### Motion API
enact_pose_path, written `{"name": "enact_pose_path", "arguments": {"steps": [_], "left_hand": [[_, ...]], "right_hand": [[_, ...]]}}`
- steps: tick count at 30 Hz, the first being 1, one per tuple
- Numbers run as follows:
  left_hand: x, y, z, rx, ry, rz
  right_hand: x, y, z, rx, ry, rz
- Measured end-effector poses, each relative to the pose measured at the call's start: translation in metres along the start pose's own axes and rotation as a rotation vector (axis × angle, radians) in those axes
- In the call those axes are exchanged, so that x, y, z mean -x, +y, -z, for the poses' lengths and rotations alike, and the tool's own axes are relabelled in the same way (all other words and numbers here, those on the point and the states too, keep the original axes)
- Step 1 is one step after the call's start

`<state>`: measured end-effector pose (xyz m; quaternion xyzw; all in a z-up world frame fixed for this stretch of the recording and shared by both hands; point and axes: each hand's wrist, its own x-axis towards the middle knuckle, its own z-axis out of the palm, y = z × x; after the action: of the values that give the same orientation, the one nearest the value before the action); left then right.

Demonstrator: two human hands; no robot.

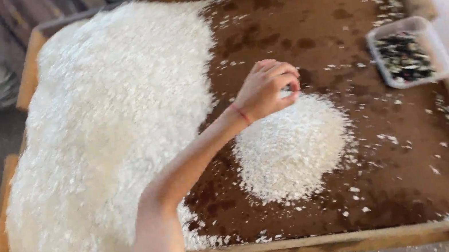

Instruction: The person sorts white rice on a large wooden tray by hand, picking out dark impurities and placing them into a small white container. Another person works alongside on the same tray, performing similar sorting actions.

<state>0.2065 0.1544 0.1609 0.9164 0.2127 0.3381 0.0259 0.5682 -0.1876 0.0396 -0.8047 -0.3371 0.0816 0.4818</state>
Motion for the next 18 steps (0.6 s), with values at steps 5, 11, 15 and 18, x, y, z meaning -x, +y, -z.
{"name": "enact_pose_path", "arguments": {"steps": [5,11,15,18], "left_hand": [[-0.11,0.011,-0.135,0.108,-0.076,-0.023],[-0.185,0.015,-0.215,0.228,-0.078,0.019],[-0.17,0.009,-0.19,0.247,-0.045,0.024],[-0.132,-0.003,-0.131,0.272,-0.063,-0.005]], "right_hand": [[0.006,-0.075,0.008,0.093,0.075,0.311],[-0.001,-0.082,0.007,0.139,0.109,0.259],[-0.001,-0.074,0.008,0.139,0.128,0.246],[0.001,-0.065,0.008,0.108,0.113,0.246]]}}
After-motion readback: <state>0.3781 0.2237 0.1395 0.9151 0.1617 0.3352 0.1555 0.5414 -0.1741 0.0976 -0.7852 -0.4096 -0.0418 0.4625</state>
